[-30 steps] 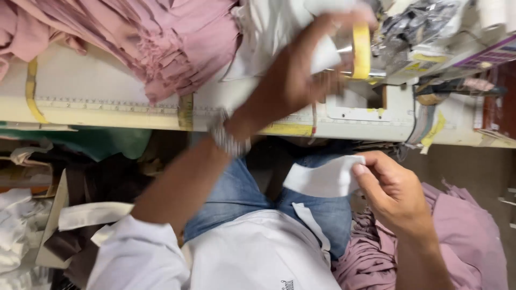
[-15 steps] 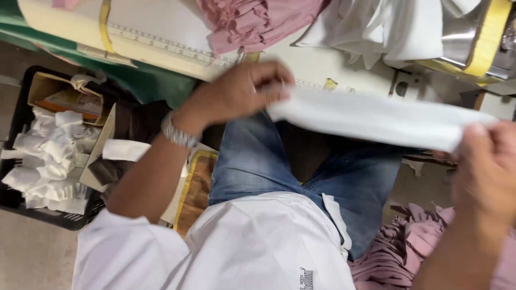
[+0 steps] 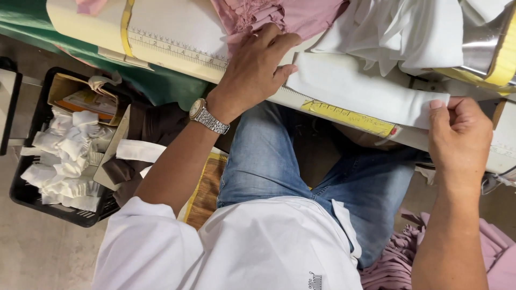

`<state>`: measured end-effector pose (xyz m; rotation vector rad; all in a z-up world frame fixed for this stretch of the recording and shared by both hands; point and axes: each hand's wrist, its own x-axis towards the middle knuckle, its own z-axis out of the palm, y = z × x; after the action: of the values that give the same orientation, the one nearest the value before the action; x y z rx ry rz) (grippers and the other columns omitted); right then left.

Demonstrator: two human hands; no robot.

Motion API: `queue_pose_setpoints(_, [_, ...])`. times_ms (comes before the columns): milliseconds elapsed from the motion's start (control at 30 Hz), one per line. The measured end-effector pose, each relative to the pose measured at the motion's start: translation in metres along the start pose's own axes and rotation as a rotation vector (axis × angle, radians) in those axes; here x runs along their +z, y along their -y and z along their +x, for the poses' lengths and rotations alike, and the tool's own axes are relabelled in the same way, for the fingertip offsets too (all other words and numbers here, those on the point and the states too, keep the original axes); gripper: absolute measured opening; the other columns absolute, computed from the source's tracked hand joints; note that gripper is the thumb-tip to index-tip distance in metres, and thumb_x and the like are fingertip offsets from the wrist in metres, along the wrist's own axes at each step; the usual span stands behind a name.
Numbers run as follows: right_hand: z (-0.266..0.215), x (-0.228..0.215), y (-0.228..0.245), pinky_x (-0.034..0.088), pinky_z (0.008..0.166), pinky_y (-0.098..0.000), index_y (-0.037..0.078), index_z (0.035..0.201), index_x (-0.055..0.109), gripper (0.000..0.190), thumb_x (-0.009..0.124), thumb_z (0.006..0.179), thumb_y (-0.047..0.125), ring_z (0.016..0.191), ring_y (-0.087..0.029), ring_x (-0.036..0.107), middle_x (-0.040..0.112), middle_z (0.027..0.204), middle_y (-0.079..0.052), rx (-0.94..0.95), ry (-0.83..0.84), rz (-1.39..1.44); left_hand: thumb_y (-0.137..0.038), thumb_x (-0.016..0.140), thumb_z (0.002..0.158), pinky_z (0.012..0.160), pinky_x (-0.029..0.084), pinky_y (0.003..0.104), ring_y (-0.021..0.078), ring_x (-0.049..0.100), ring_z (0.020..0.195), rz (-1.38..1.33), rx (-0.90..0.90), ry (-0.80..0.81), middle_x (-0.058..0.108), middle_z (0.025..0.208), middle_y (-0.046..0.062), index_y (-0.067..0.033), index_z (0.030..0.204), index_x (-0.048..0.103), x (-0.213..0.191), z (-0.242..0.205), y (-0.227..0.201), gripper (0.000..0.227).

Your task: Cutting individual sewn fabric loops from a continuous strip using thread snips at a sewing workstation.

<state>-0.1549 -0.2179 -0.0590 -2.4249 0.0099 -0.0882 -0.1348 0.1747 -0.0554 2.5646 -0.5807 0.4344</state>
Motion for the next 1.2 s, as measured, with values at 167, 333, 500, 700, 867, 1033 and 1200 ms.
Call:
queue_pose_setpoints(167, [0.012, 0.007, -0.034, 0.045, 0.087, -0.0452, -0.004, 0.100, 0.063, 0.033, 0.071, 0.127, 0.012, 0.098, -0.034, 0.058, 0.062, 0.103, -0.018, -0.254, -0.044, -0.238, -0.007, 0.076, 0.087, 0.102, 0.045, 0.046, 0.0247, 0.056, 0.116, -0.012, -0.144, 0.111, 0.056, 0.123, 0.008, -0.0096, 0.131, 0.058, -0.011, -0.006, 0.005, 0.047])
queue_pose_setpoints(333, [0.025, 0.015, -0.032, 0.034, 0.074, -0.0524, 0.003, 0.071, 0.046, 0.062, 0.075, 0.121, 0.023, 0.071, -0.040, 0.043, 0.042, 0.065, -0.016, -0.258, -0.040, -0.397, -0.006, 0.073, 0.090, 0.095, 0.043, 0.047, 0.0265, 0.055, 0.122, -0.048, -0.213, 0.112, 0.054, 0.133, 0.007, -0.0096, 0.130, 0.060, -0.014, -0.006, 0.003, 0.042])
queue_pose_setpoints(500, [0.034, 0.021, -0.044, 0.038, 0.079, -0.0479, 0.007, 0.070, 0.053, 0.057, 0.079, 0.117, 0.028, 0.070, -0.037, 0.048, 0.051, 0.066, -0.012, -0.269, -0.092, -0.396, 0.000, 0.072, 0.088, 0.089, 0.039, 0.046, 0.0281, 0.059, 0.110, -0.069, -0.169, 0.074, 0.055, 0.126, 0.011, -0.0060, 0.127, 0.062, -0.016, -0.005, -0.001, 0.040])
queue_pose_setpoints(700, [0.029, 0.022, -0.027, 0.044, 0.089, -0.0463, 0.007, 0.071, 0.060, 0.052, 0.079, 0.115, 0.027, 0.077, -0.034, 0.055, 0.059, 0.068, -0.006, -0.291, -0.101, -0.388, 0.007, 0.073, 0.088, 0.091, 0.035, 0.042, 0.0236, 0.062, 0.099, -0.056, -0.169, 0.006, 0.054, 0.122, 0.011, -0.0033, 0.124, 0.064, -0.013, -0.006, -0.010, 0.038])
queue_pose_setpoints(867, [0.019, 0.020, -0.018, 0.043, 0.083, -0.0472, 0.007, 0.072, 0.052, 0.054, 0.081, 0.115, 0.019, 0.092, -0.031, 0.057, 0.061, 0.081, -0.004, -0.301, -0.106, -0.365, 0.011, 0.069, 0.084, 0.082, 0.035, 0.044, 0.0259, 0.053, 0.097, -0.012, -0.134, -0.037, 0.049, 0.113, 0.008, -0.0054, 0.116, 0.061, -0.013, -0.010, -0.016, 0.037])
queue_pose_setpoints(1033, [0.014, 0.017, -0.015, 0.044, 0.079, -0.0475, 0.009, 0.090, 0.066, 0.032, 0.083, 0.116, 0.018, 0.101, -0.033, 0.058, 0.065, 0.091, -0.006, -0.328, -0.119, -0.313, 0.009, 0.068, 0.083, 0.084, 0.032, 0.041, 0.0234, 0.048, 0.087, 0.027, -0.164, -0.047, 0.048, 0.110, 0.005, -0.0070, 0.107, 0.057, -0.011, -0.011, -0.015, 0.031])
queue_pose_setpoints(1200, [0.002, 0.007, 0.001, 0.043, 0.088, -0.0464, -0.002, 0.116, 0.066, 0.010, 0.074, 0.112, 0.003, 0.102, -0.035, 0.056, 0.065, 0.109, -0.015, -0.500, -0.168, -0.242, 0.009, 0.068, 0.085, 0.082, 0.031, 0.042, 0.0265, 0.050, 0.091, 0.027, -0.143, -0.058, 0.048, 0.111, 0.007, -0.0058, 0.110, 0.057, -0.010, -0.013, -0.014, 0.031])
